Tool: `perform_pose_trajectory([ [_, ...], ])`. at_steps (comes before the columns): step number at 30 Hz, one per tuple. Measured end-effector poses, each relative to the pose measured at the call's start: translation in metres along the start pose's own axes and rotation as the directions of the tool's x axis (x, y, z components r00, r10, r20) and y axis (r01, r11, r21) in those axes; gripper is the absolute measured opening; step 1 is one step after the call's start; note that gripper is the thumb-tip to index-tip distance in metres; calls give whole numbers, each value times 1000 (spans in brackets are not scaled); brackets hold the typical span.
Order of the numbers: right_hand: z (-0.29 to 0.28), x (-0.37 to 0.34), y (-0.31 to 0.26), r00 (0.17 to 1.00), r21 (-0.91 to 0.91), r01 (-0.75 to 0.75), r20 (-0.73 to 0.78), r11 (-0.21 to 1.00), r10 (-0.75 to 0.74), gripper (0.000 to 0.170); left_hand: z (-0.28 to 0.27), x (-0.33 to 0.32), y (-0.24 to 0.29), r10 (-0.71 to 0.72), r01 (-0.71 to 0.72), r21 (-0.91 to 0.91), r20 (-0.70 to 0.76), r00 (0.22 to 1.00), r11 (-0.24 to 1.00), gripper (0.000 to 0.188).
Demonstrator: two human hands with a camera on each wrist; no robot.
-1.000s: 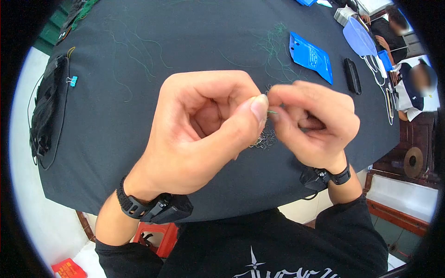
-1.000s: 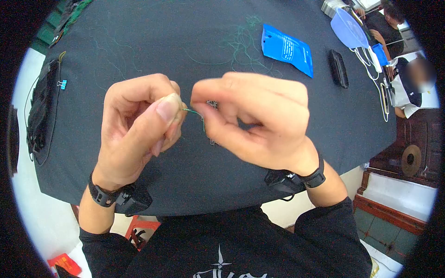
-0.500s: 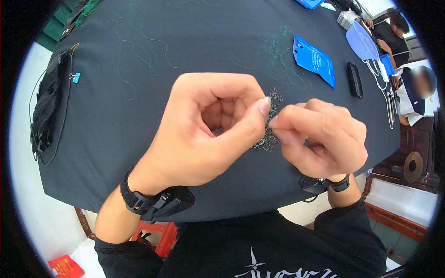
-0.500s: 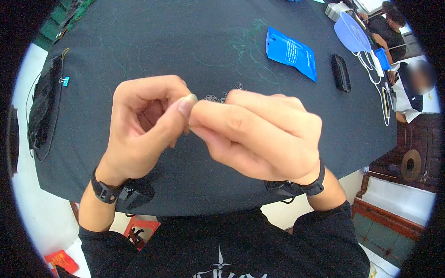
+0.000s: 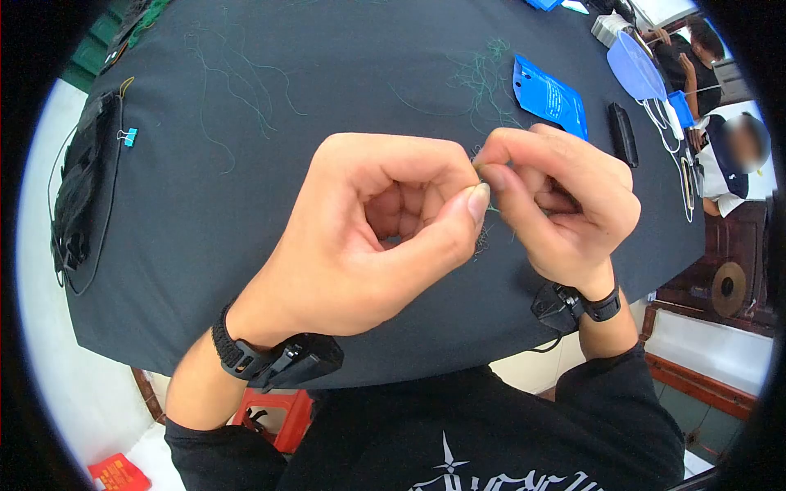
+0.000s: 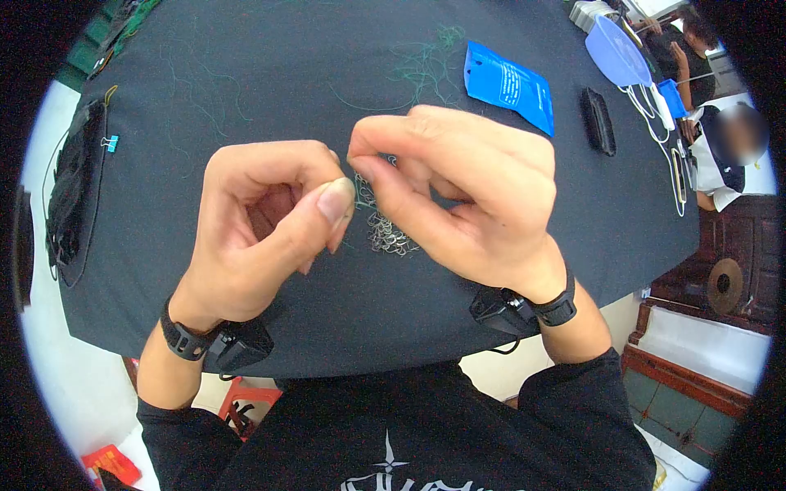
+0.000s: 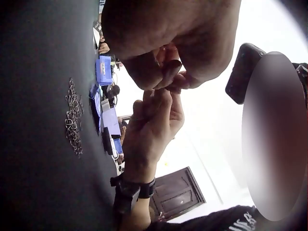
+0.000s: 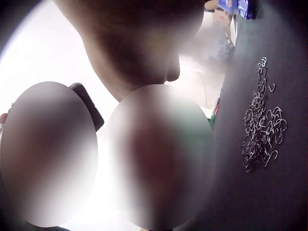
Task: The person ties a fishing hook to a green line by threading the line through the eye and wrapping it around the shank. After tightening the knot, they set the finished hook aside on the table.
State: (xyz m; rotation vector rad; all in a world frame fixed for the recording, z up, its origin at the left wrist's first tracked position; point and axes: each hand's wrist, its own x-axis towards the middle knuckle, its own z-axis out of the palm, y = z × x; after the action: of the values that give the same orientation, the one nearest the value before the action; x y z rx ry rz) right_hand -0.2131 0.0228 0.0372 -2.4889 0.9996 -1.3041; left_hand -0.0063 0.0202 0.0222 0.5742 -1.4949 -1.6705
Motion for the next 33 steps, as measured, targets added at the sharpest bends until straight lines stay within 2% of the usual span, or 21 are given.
perform_pose_trajectory([
  [7, 0, 2, -7, 998, 1, -43, 37, 999, 43, 19, 0, 0, 5, 17, -19, -28, -48, 999, 999, 23],
  [21, 1, -1, -9, 999, 32, 1, 44, 999, -2, 23, -6, 2, 5, 91, -91, 3, -79, 993, 996, 21],
  [30, -2, -1, -13, 998, 72, 9, 67, 997, -14, 24, -7, 2, 3, 50, -49, 10, -113, 992, 999, 21],
  [33, -5, 1, -16, 998, 72, 11, 55, 997, -15, 24, -6, 2, 5, 14, -7, 65, -104, 994, 998, 21],
])
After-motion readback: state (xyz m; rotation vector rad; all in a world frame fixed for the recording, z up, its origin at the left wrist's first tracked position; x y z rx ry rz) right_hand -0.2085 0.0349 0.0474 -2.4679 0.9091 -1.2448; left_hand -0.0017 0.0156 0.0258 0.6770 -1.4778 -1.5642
